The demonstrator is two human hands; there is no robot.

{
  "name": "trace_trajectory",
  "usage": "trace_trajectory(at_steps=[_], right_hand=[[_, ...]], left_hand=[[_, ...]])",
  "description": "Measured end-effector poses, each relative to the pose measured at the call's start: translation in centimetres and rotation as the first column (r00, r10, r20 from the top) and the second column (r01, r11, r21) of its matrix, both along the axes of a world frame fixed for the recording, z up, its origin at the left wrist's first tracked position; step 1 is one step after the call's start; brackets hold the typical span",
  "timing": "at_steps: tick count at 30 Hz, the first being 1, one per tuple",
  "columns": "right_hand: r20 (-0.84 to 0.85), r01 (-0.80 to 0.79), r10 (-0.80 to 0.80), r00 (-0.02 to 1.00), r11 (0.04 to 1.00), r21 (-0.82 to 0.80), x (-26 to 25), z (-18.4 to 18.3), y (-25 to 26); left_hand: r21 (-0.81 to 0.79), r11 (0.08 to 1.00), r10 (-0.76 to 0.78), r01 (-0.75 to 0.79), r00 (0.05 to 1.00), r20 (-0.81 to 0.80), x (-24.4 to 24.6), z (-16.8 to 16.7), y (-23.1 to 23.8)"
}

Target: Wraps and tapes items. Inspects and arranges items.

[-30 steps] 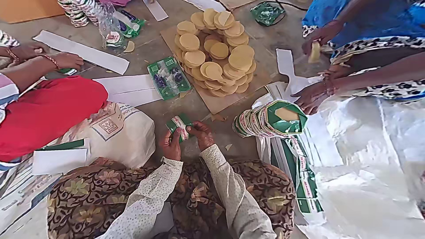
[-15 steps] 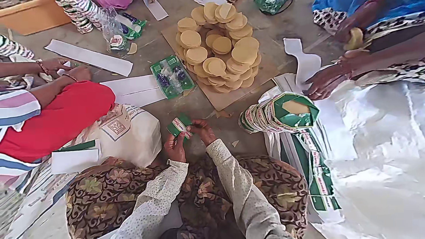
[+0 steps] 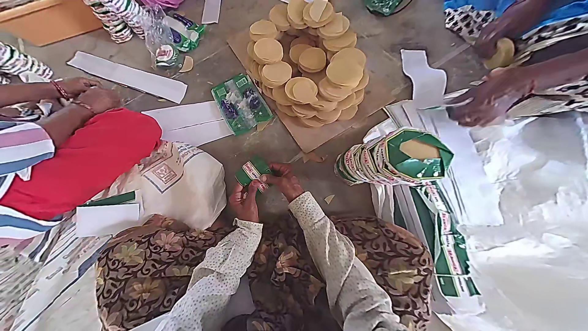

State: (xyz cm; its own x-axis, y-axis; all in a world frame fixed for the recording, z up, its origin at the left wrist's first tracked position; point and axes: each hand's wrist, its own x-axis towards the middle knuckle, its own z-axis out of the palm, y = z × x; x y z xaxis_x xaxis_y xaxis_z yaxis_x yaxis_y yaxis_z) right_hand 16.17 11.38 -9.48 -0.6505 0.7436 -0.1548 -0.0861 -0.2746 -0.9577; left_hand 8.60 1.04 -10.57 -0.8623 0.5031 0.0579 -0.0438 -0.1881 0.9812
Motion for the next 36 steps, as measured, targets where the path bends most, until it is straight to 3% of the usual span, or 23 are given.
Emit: trace_trajectory(at_steps=[7, 13, 19, 26, 36], right_hand=[[0.063, 0.057, -0.057, 0.996, 0.998, 0.006, -0.8, 0.1, -0.6], [-0.009, 0.016, -0.016, 1.000, 0.999, 0.037, -0.3, -0.2, -0.6], [-0.018, 0.074, -0.075, 0.997, 0.995, -0.071, -0.7, 0.1, -1.3], [-0.038, 0.066, -0.069, 0.997, 0.994, -0.090, -0.6, 0.3, -1.1], [0.012, 0.089, -0.089, 0.996, 0.994, -0.059, -0.7, 0.5, -1.2]], left_hand=[[0.001, 1.000, 0.027, -0.027, 0.999, 0.041, 0.3, 0.0, -0.1], [-0.058, 0.998, 0.008, -0.007, 1.000, 0.012, 0.2, 0.4, -0.2], [-0.012, 1.000, 0.027, -0.028, 0.997, -0.076, -0.4, -0.3, 0.0], [-0.009, 0.997, 0.077, -0.077, 0.997, 0.012, 0.4, 0.2, 0.8], [0.003, 0.998, 0.066, -0.066, 0.997, -0.029, 0.2, 0.0, 0.9]])
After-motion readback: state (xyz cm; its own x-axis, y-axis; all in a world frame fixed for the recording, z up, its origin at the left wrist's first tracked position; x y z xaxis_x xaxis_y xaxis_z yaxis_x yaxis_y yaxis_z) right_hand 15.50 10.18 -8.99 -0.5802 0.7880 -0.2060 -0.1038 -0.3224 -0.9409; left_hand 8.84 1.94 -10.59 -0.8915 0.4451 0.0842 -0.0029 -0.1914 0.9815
